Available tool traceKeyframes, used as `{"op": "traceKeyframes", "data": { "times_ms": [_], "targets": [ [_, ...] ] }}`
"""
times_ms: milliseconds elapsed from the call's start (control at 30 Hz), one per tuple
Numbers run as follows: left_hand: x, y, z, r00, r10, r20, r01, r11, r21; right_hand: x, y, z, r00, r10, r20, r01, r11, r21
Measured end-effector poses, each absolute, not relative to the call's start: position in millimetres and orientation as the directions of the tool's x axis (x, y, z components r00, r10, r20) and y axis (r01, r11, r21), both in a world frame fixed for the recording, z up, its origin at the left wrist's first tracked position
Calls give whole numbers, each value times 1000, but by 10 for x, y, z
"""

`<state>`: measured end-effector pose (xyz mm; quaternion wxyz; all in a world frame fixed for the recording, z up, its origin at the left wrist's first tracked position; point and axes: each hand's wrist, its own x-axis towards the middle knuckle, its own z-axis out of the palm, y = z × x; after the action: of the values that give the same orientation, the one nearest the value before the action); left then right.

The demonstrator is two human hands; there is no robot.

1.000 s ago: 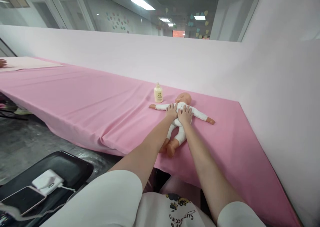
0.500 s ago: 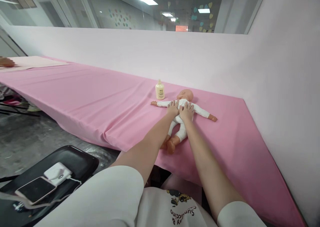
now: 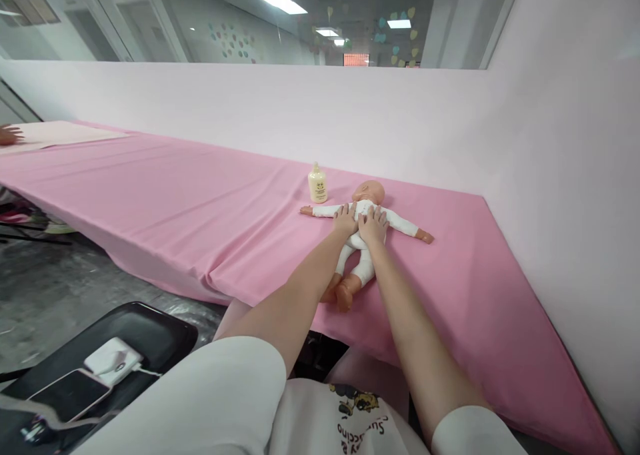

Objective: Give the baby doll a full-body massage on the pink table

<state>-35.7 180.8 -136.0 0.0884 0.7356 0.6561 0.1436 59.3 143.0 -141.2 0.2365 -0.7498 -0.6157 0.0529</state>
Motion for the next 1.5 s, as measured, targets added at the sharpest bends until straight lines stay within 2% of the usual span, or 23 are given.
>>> {"op": "traceKeyframes", "data": {
  "times_ms": [500,933,1500],
  "targets": [
    [-383,1879,-1440,105,985,139,940,-144,308,586,1399,-1346,230,954,191,893,-129,-431],
    [-374,1907,-1491,125,980,156,920,-173,353,589,1373,-1328,240,957,162,890,-151,-430],
    [-387,1909,-1475,128,979,160,909,-180,375,608,1454,-1406,232,953,194,884,-123,-450]
  ]
}}
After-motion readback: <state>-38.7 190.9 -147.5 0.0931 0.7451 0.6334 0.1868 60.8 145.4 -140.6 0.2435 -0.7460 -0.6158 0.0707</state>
